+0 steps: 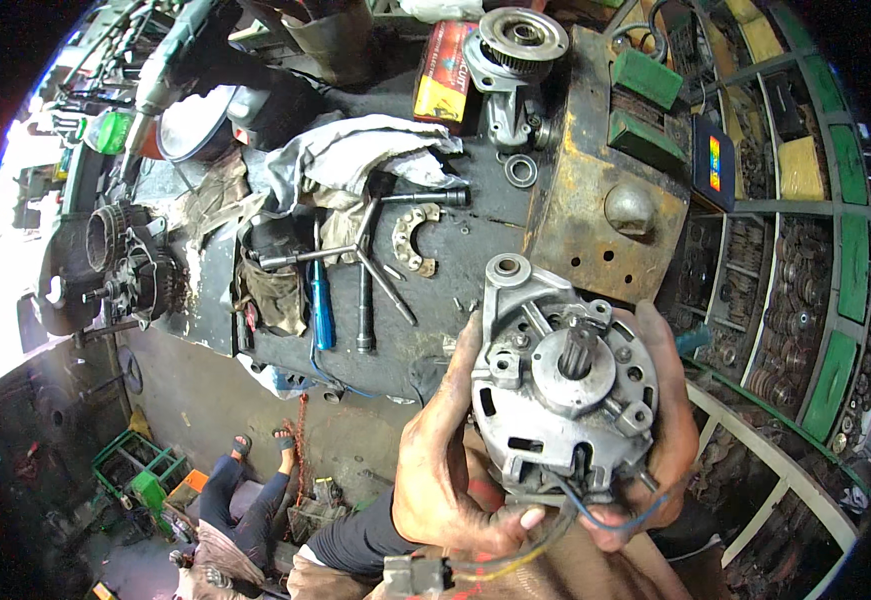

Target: The person holds a small electrical component, likely an alternator, and uses a multimeter to test its terminals. They rotate the component to access different points and then use a screwdriver to adjust internal parts.

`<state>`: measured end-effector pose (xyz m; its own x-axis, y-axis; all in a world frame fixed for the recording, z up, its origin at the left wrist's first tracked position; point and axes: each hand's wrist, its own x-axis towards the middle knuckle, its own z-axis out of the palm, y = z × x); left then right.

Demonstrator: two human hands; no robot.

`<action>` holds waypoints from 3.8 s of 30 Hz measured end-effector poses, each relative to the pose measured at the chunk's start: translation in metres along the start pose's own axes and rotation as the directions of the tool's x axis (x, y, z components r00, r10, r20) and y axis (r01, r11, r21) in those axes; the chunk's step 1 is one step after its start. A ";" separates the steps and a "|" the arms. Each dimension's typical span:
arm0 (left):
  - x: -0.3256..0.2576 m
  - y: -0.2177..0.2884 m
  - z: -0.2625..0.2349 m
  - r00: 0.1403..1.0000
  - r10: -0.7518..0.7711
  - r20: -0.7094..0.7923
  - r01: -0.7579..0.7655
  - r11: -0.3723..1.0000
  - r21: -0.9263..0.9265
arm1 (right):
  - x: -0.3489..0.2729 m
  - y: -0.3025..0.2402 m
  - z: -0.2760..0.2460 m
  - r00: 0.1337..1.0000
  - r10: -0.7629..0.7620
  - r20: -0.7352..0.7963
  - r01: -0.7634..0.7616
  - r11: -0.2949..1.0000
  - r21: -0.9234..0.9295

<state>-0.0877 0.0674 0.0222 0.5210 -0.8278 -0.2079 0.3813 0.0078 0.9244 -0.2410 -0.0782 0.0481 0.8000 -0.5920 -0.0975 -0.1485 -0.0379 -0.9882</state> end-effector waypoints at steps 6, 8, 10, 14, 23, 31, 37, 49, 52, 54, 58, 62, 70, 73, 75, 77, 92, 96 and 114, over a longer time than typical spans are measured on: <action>0.001 -0.018 0.001 1.000 0.003 0.022 -0.005 0.994 0.107 | -0.002 0.015 -0.001 0.997 0.063 -0.033 -0.058 0.990 0.127; 0.001 -0.023 0.001 0.998 -0.068 0.007 0.068 0.994 0.080 | -0.001 0.022 -0.005 0.999 0.044 0.006 -0.044 0.997 0.063; 0.004 -0.022 0.002 0.996 -0.090 0.019 0.090 0.995 -0.029 | 0.004 0.020 0.002 0.997 0.066 -0.035 -0.061 0.988 0.142; 0.006 -0.025 0.003 0.993 -0.114 0.019 0.115 0.990 -0.076 | 0.009 0.031 -0.004 0.998 0.067 -0.006 -0.066 0.992 0.105; 0.015 -0.022 -0.005 0.971 -0.239 0.023 0.239 0.950 -0.200 | 0.027 0.035 -0.013 0.989 0.146 0.032 -0.149 0.975 0.163; 0.038 -0.016 -0.007 0.920 -0.389 0.055 0.374 0.826 -0.422 | 0.042 0.027 0.031 0.893 0.246 -0.378 -0.234 0.969 0.078; 0.058 0.010 0.015 0.739 -0.673 -0.035 0.566 0.648 -0.510 | 0.049 0.032 0.035 0.917 0.146 -0.372 -0.134 0.989 0.059; 0.042 -0.010 0.003 0.891 -0.446 -0.086 0.394 0.854 -0.339 | 0.043 0.032 0.027 0.936 0.157 -0.315 -0.195 0.976 -0.093; 0.040 -0.020 -0.008 0.961 -0.266 0.078 0.277 0.910 -0.309 | 0.044 0.030 0.023 0.939 0.157 -0.307 -0.191 0.978 -0.083; 0.042 -0.017 -0.008 0.956 -0.286 0.071 0.294 0.912 -0.285 | 0.045 0.030 0.020 0.942 0.161 -0.296 -0.192 0.978 -0.077; 0.046 -0.022 -0.013 0.974 -0.202 0.101 0.219 0.954 -0.205 | 0.046 0.031 0.019 0.941 0.175 -0.288 -0.202 0.977 -0.063; 0.044 -0.024 -0.016 0.971 -0.230 0.069 0.236 0.966 -0.102 | 0.047 0.031 0.018 0.943 0.184 -0.278 -0.207 0.977 -0.056; 0.041 -0.025 -0.014 0.950 -0.311 -0.040 0.307 0.947 -0.091 | 0.049 0.029 0.015 0.940 0.215 -0.265 -0.230 0.973 -0.026; 0.033 -0.026 -0.011 0.944 -0.309 -0.120 0.302 0.951 -0.072 | 0.053 0.026 0.002 0.944 0.265 -0.199 -0.259 0.964 0.057; 0.035 -0.029 -0.011 0.972 -0.194 -0.135 0.204 0.976 0.070 | 0.054 0.021 -0.011 0.940 0.299 -0.162 -0.281 0.952 0.124; 0.038 -0.032 -0.010 0.989 -0.023 -0.143 0.054 0.975 0.216 | 0.059 0.011 -0.019 0.968 0.200 -0.153 -0.201 0.980 0.010; 0.058 0.001 -0.045 0.952 0.128 0.279 -0.182 0.967 0.178 | 0.144 -0.048 -0.043 0.869 -0.054 0.492 0.252 0.904 -0.346; 0.061 0.013 -0.032 0.985 0.012 0.173 -0.039 0.988 0.151 | 0.147 -0.042 -0.047 0.869 -0.025 0.494 0.180 0.946 -0.269; 0.040 0.013 -0.025 0.998 -0.049 0.031 0.047 0.998 0.050 | 0.152 -0.029 -0.055 0.800 -0.033 0.600 0.206 0.953 -0.223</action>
<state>-0.0427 0.0483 0.0175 0.4779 -0.8442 -0.2430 0.3673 -0.0593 0.9282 -0.1469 -0.2114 0.0679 0.9931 0.0108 -0.1167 -0.1062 -0.3381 -0.9351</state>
